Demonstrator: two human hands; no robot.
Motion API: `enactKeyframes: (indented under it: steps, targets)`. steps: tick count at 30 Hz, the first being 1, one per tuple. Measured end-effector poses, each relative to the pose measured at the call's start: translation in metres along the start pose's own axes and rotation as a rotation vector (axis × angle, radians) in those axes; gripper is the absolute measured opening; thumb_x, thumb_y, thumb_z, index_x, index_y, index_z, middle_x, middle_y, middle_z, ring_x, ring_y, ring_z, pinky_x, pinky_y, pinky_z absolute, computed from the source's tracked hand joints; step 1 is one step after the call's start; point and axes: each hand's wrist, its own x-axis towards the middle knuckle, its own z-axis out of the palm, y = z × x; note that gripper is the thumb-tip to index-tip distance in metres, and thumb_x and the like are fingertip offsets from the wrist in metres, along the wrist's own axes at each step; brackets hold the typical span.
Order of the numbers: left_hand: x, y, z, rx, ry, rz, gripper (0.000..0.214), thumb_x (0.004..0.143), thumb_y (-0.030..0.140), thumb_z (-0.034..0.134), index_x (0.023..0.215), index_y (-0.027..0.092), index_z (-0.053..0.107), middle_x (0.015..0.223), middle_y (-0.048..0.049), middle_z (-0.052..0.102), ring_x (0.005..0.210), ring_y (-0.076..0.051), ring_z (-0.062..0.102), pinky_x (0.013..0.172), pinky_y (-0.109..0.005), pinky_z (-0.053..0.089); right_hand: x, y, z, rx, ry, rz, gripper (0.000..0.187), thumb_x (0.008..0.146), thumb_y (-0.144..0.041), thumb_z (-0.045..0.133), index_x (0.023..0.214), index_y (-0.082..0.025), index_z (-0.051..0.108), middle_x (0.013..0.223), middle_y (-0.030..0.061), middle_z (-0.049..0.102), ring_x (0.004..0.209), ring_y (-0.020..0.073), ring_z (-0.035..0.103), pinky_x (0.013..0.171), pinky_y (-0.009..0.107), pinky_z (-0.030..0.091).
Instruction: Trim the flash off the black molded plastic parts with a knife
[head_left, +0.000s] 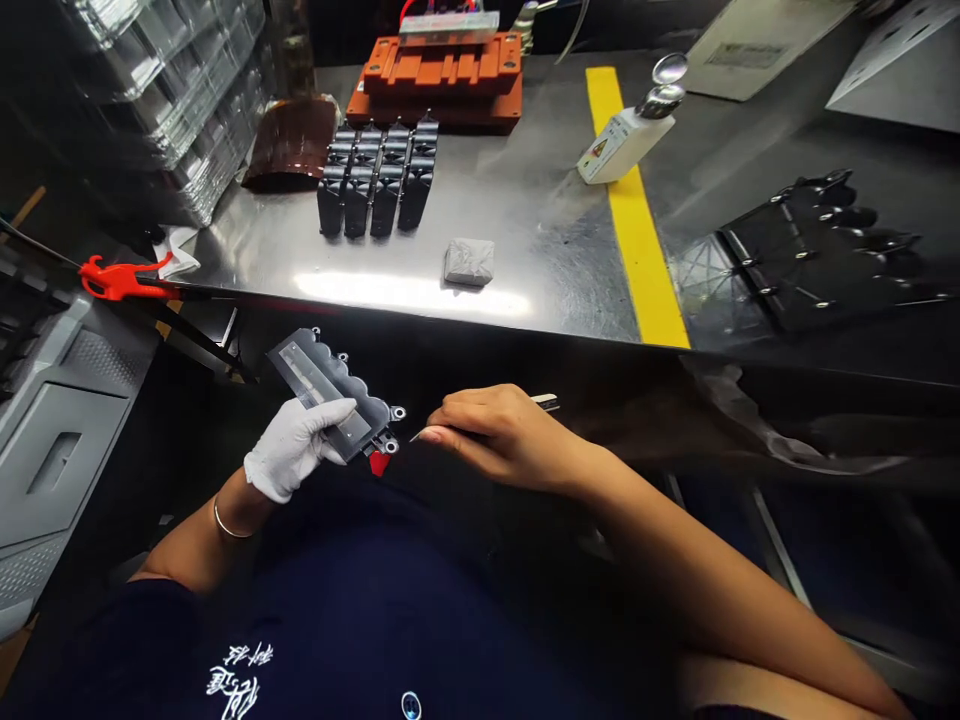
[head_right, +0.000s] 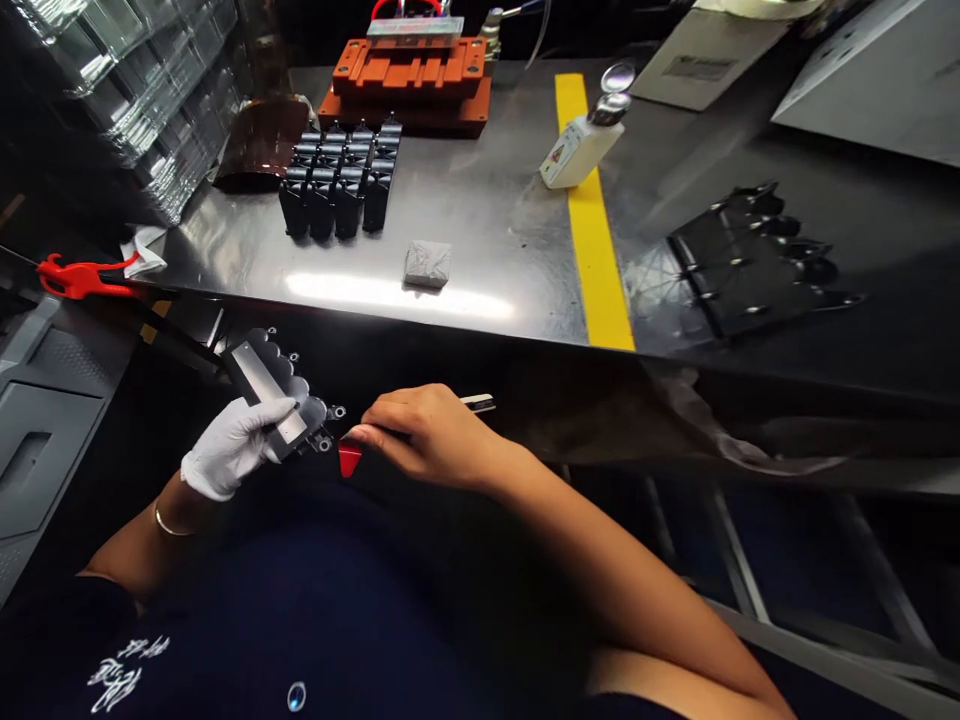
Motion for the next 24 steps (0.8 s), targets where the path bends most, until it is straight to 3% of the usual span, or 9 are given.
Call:
enactKeyframes:
  steps: [4, 11, 17, 21, 24]
  targets:
    - [0.003, -0.009, 0.002, -0.008, -0.052, -0.059, 0.027, 0.076, 0.023, 0.074, 0.100, 0.012, 0.071, 0.086, -0.0087, 0.074, 0.066, -0.016, 0.069, 0.051, -0.020, 0.054, 0.008, -0.004, 0.003, -0.156, 0.075, -0.027, 0.031, 0.096, -0.034, 0.048, 0.077, -0.017, 0.064, 0.065, 0.0030, 0.065, 0.057, 0.0107, 0.058, 0.053, 0.023, 0.038]
    - [0.004, -0.010, 0.003, -0.009, -0.039, -0.074, 0.025, 0.075, 0.023, 0.075, 0.097, 0.012, 0.072, 0.083, -0.0082, 0.074, 0.067, -0.016, 0.069, 0.050, -0.020, 0.053, 0.010, -0.002, 0.006, -0.252, 0.037, -0.063, 0.039, 0.097, -0.037, 0.047, 0.069, -0.017, 0.065, 0.060, 0.0017, 0.060, 0.052, 0.0091, 0.051, 0.049, 0.024, 0.031]
    - [0.004, -0.010, 0.003, 0.011, -0.037, -0.070, 0.025, 0.077, 0.022, 0.073, 0.100, 0.013, 0.071, 0.085, -0.0077, 0.074, 0.068, -0.016, 0.070, 0.048, -0.018, 0.052, 0.012, 0.000, 0.005, -0.227, 0.024, -0.075, 0.038, 0.097, -0.036, 0.048, 0.071, -0.016, 0.067, 0.060, 0.0020, 0.060, 0.051, 0.0093, 0.052, 0.049, 0.024, 0.032]
    - [0.005, -0.012, 0.003, 0.007, -0.066, -0.088, 0.026, 0.076, 0.021, 0.074, 0.100, 0.012, 0.070, 0.085, -0.0091, 0.075, 0.068, -0.018, 0.071, 0.045, -0.019, 0.052, 0.011, 0.004, 0.005, -0.118, -0.043, -0.106, 0.035, 0.097, -0.035, 0.049, 0.075, -0.016, 0.068, 0.064, 0.0034, 0.063, 0.054, 0.0098, 0.055, 0.052, 0.023, 0.035]
    - [0.006, -0.005, 0.003, -0.077, -0.034, -0.121, 0.015, 0.078, 0.014, 0.070, 0.091, 0.010, 0.071, 0.083, -0.0092, 0.074, 0.066, -0.017, 0.071, 0.048, -0.018, 0.054, 0.005, 0.006, 0.010, -0.047, -0.121, -0.127, 0.036, 0.097, -0.034, 0.049, 0.071, -0.016, 0.066, 0.061, 0.0023, 0.061, 0.053, 0.0098, 0.054, 0.052, 0.023, 0.035]
